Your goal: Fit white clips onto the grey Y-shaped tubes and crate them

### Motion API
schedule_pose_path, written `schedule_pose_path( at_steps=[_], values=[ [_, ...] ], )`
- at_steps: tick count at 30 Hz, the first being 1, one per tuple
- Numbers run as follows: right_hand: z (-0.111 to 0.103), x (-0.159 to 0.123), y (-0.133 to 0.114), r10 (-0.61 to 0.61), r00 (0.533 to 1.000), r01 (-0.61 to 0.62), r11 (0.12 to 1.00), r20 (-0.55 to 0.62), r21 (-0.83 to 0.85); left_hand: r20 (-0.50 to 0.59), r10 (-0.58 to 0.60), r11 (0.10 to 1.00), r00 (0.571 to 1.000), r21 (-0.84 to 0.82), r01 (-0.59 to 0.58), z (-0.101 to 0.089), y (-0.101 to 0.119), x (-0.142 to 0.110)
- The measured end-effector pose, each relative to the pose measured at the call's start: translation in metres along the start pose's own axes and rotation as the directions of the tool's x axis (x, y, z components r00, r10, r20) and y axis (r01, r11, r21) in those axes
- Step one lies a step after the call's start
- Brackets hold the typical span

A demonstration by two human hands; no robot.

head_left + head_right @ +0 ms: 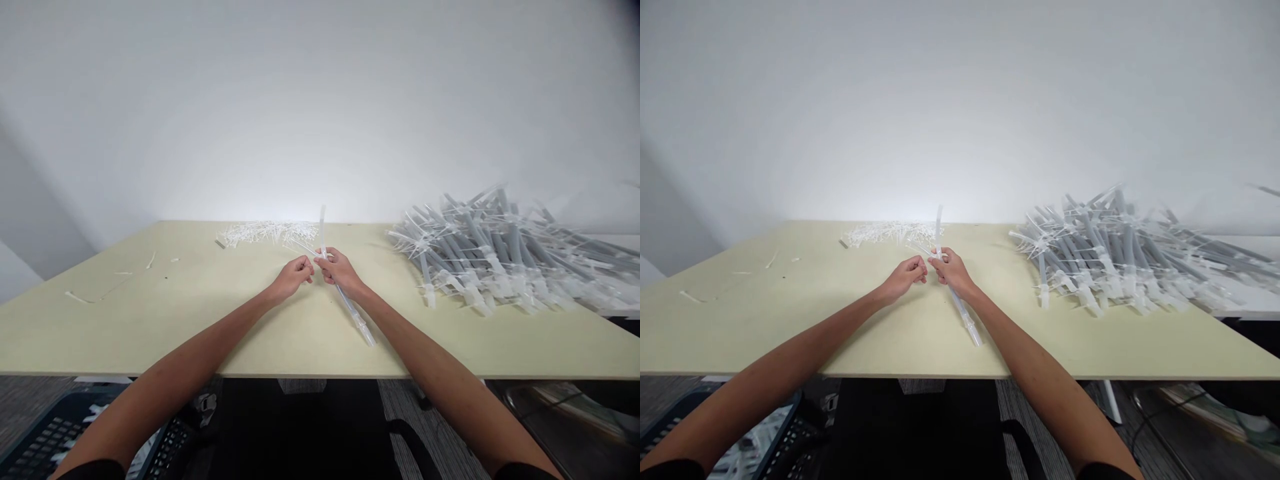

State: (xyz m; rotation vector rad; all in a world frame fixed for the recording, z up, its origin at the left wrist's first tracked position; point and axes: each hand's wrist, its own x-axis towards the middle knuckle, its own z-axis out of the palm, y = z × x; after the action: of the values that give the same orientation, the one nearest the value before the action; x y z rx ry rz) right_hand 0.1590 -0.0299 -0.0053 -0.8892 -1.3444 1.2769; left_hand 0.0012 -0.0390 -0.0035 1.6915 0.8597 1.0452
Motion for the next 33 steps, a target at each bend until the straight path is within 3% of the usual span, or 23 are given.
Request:
schedule_pose_path(
  at_steps=[8,17,26,33],
  values=[
    [-0.003,0.003,0.000,-0.002,1.000,0.002,1.000,-0.019,0.001,0.031,0.014,1.000,0.999,0.019,-0.015,-0.001,0.002,-0.003],
    [-0.001,0.001,-0.001,-0.012,1.000,0.012,0.997,-0.003,0.073,0.017,-0.141,0.973,0.990,-0.180,0.142,-0.002,-0.011,0.004],
    [0.011,-0.004,-0.005,-0.022,1.000,0.022,0.999,0.015,-0.027,-0.075,-0.129,0.978,0.989,-0.175,0.114,-0.001,-0.003,0.007],
    [0.012,-0.004,-0.004,-0.017,0.999,0.017,1.000,0.037,-0.010,-0.142,-0.069,0.990,0.987,-0.134,0.050,0.001,-0.006,0.008]
  ],
)
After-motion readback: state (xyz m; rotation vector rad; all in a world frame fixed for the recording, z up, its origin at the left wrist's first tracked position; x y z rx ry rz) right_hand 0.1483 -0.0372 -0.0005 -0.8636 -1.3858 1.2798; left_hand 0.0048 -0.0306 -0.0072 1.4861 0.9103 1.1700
